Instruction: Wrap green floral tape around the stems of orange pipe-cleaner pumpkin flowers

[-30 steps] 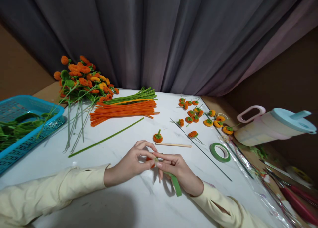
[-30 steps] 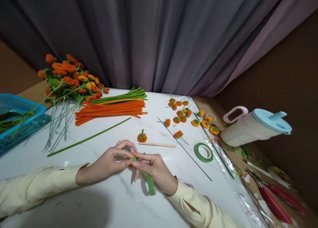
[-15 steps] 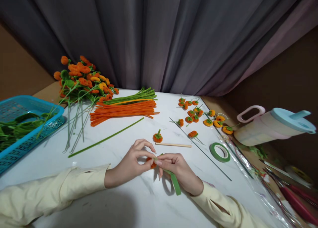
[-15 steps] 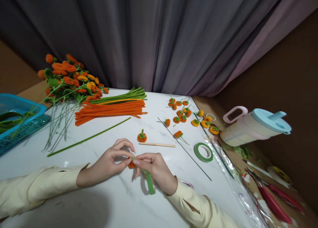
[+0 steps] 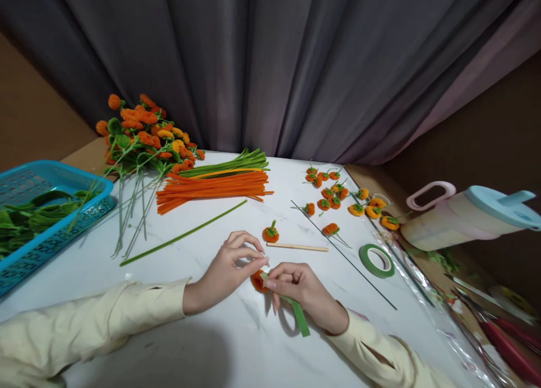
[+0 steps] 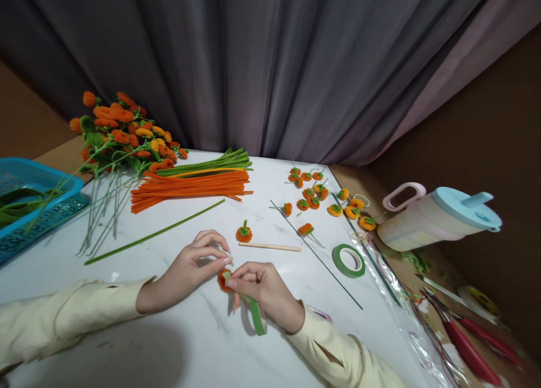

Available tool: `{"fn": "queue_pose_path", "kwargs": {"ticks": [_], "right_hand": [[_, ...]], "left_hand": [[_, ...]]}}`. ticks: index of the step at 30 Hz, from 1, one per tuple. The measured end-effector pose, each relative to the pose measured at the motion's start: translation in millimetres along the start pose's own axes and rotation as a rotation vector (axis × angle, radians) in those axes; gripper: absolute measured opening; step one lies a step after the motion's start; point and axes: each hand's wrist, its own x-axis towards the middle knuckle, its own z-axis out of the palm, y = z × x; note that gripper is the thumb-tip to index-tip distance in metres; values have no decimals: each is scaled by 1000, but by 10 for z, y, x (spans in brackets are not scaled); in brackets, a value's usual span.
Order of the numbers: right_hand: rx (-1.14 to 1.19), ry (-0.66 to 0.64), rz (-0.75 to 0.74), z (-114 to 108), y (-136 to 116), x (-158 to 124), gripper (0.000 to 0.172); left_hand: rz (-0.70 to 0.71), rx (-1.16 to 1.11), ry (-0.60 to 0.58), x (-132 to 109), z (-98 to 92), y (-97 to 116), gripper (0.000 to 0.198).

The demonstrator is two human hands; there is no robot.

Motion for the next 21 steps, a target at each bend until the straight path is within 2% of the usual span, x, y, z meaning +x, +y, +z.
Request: {"fn": "queue_pose_path", "kwargs": {"ticks": [3, 7, 12, 16, 21], "right_hand": [[11, 4, -13, 5, -14, -10, 30], [30, -3, -26, 9, -28, -17, 31], [14, 7, -15, 9, -7, -17, 32], [26, 18, -9, 3, -11, -17, 31], [208, 53, 11, -56, -55, 1, 29]], "left_hand": [[8, 31, -9, -4, -8, -1, 24], [107, 116, -40, -37, 13, -9, 13], [155, 178, -12, -52, 35, -26, 21], [139, 179, -15, -30, -4, -7, 25], [173, 98, -181, 1, -91, -32, 21]]}}
